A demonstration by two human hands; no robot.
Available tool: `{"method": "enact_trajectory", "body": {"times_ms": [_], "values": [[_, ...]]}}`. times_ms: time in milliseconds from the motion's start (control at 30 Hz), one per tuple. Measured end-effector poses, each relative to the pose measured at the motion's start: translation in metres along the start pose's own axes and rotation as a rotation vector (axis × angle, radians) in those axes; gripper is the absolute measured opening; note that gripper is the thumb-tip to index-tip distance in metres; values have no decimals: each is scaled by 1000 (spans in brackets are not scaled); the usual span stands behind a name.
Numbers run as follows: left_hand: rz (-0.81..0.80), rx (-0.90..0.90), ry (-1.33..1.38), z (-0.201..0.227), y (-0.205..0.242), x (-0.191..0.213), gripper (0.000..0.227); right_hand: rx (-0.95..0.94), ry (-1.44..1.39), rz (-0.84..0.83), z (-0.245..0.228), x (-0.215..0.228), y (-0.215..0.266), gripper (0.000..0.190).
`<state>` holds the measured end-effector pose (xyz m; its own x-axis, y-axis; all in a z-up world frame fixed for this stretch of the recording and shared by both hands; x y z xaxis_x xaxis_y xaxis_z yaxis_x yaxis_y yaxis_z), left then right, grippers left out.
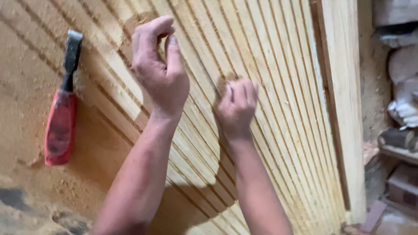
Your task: The person sands a large wooden board with a sanding block, moving back and forth along the grain. A chisel rests on the board nearby. The person continues sanding different sections of the board throughout the clip.
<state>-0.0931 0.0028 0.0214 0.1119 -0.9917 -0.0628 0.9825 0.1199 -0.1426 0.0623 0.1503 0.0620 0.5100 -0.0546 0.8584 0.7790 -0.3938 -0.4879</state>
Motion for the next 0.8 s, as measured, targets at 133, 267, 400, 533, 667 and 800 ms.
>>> {"method": "enact_trajectory", "body": {"times_ms": [133, 267, 400, 533, 667, 800], "values": [[-29, 49, 74, -7, -2, -3, 26, 9, -36, -37, -2, 0, 3, 8], [-23, 20, 20, -7, 2, 0, 25, -42, 14, -32, -1, 48, 26, 8], [-18, 13, 22, -6, -2, -5, 21, -21, 39, -14, 0, 25, 13, 8], [-28, 31, 39, -12, 0, -3, 25, -7, -8, -22, 0, 0, 7, 8], [-19, 10, 78, -12, -2, -3, 23, -39, 13, 0, 2, 34, 21, 8], [-5, 11, 33, -11, 3, 1, 23, 0, 41, 8, 2, 31, 17, 8]]}}
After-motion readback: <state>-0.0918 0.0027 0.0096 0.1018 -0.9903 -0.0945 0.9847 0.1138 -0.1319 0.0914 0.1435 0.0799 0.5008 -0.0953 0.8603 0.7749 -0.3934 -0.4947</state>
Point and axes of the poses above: each hand's wrist, its own y-axis away from the middle knuckle, its own x-axis out of the back of the hand, z = x × y, the point moved 10 cm from there along -y, towards the middle knuckle, and after that the axes turned 8 degrees about z, right-handed, at the moved point
